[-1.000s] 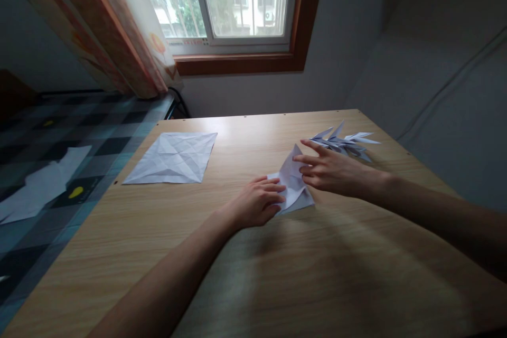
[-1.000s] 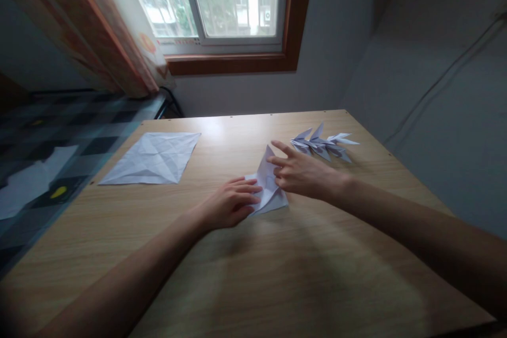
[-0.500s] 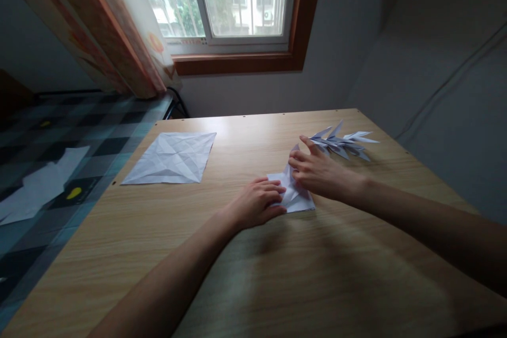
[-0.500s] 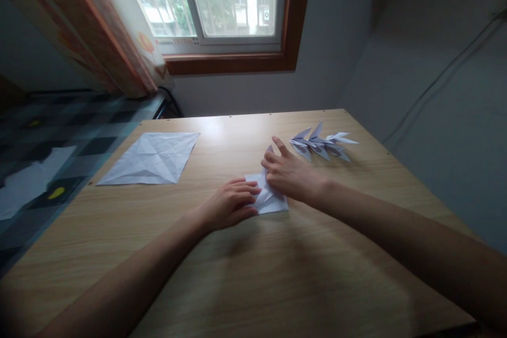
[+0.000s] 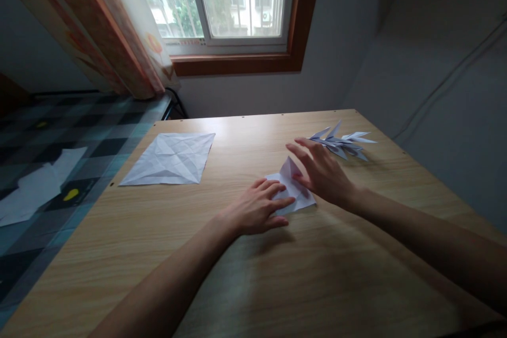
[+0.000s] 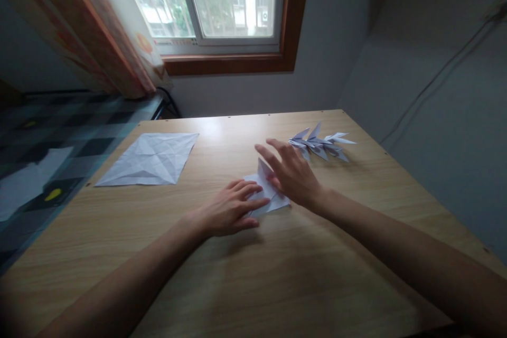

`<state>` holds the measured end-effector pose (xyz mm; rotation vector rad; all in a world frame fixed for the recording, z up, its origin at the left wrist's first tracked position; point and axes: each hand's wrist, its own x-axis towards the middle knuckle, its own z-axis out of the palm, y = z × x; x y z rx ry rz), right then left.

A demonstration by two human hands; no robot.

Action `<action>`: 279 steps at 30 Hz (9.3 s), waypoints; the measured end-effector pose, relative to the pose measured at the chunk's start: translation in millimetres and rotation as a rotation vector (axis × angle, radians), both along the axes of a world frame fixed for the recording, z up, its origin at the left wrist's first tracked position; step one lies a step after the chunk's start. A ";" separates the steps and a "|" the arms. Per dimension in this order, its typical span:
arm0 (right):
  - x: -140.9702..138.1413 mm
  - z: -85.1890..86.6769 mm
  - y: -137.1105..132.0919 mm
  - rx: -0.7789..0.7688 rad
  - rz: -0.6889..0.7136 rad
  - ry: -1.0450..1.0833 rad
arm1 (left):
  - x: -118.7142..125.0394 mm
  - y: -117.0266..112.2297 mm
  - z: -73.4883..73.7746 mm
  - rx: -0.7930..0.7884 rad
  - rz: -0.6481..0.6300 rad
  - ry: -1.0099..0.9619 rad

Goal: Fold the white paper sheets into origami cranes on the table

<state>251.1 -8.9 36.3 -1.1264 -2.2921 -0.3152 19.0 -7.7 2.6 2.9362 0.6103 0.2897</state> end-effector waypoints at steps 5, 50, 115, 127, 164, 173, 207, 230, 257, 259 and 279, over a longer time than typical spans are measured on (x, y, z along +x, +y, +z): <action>-0.6 -34.5 0.0 -0.296 -0.127 0.343 | 2.0 -5.5 -0.8 -0.097 0.012 0.153; 3.5 -51.6 -17.8 -0.341 0.164 0.186 | 2.5 6.3 1.8 -0.180 0.322 -0.345; -4.5 -47.0 -26.3 -0.830 -0.171 1.305 | 9.6 -15.0 -3.9 -0.048 0.370 0.161; -30.6 -39.3 -40.9 -1.089 -0.067 1.669 | 11.8 -16.1 -0.7 -0.053 0.438 0.179; -25.0 -49.6 -21.1 -0.332 0.158 0.178 | 10.2 -11.9 -11.9 -0.003 0.523 0.142; -29.6 -62.3 -12.1 -0.453 0.123 -0.056 | 8.0 -10.5 -12.7 -0.011 0.505 0.120; 7.7 -58.3 -25.0 -0.512 0.054 0.604 | -0.9 -5.4 -5.5 -0.063 0.367 0.062; -16.1 -44.4 -38.1 -0.251 0.161 0.052 | -0.7 -4.0 -9.1 -0.024 0.536 -0.127; -23.0 -44.5 -14.7 -0.389 0.375 -0.017 | -4.3 0.8 0.5 0.563 0.186 -0.636; -22.3 -45.3 -13.9 -0.387 0.403 0.019 | -5.0 1.3 1.1 0.628 0.128 -0.594; 0.5 -43.6 -8.2 -0.508 0.318 0.193 | -9.2 -3.5 20.3 0.563 0.112 -0.047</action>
